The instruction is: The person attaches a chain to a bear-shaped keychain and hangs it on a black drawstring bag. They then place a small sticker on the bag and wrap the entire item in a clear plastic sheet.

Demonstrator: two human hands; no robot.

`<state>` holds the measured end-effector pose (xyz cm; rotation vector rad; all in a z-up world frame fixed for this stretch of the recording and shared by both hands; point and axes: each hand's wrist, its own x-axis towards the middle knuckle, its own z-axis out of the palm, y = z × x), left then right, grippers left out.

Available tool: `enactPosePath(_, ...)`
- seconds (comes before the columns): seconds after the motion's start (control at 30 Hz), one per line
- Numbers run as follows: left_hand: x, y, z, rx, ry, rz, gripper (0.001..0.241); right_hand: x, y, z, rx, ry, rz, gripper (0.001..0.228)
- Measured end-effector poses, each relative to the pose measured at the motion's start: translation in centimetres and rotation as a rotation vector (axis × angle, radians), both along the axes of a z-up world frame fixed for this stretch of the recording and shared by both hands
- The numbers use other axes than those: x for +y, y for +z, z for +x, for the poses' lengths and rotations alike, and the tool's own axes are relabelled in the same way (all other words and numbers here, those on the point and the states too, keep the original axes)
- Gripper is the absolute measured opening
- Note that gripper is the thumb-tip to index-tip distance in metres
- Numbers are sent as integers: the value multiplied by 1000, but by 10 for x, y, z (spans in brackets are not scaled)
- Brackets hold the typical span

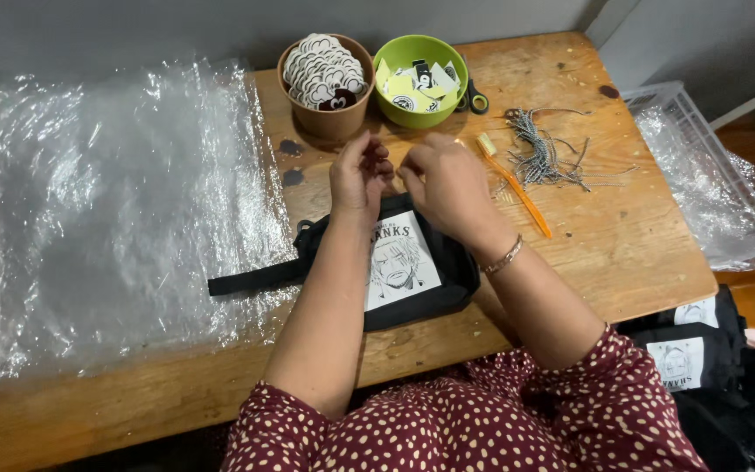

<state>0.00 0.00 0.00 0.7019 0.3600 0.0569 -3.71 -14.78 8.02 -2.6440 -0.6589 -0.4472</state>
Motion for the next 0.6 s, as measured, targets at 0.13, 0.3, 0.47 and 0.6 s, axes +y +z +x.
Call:
enactPosePath(0.13, 9, 18, -4, -7, 52, -6, 19, 29, 27, 35, -32, 20, 92, 10)
enactPosePath(0.3, 6, 34, -12, -50, 156, 2, 8, 70, 32, 84, -137, 56, 173, 16)
enactPosePath(0.47, 0, 38, -13, -43, 222, 55, 15, 92, 16, 117, -252, 122, -55, 29)
enactPosePath(0.6, -1, 31, -8, 9, 226, 36, 16, 98, 18, 127, -73, 69, -96, 32)
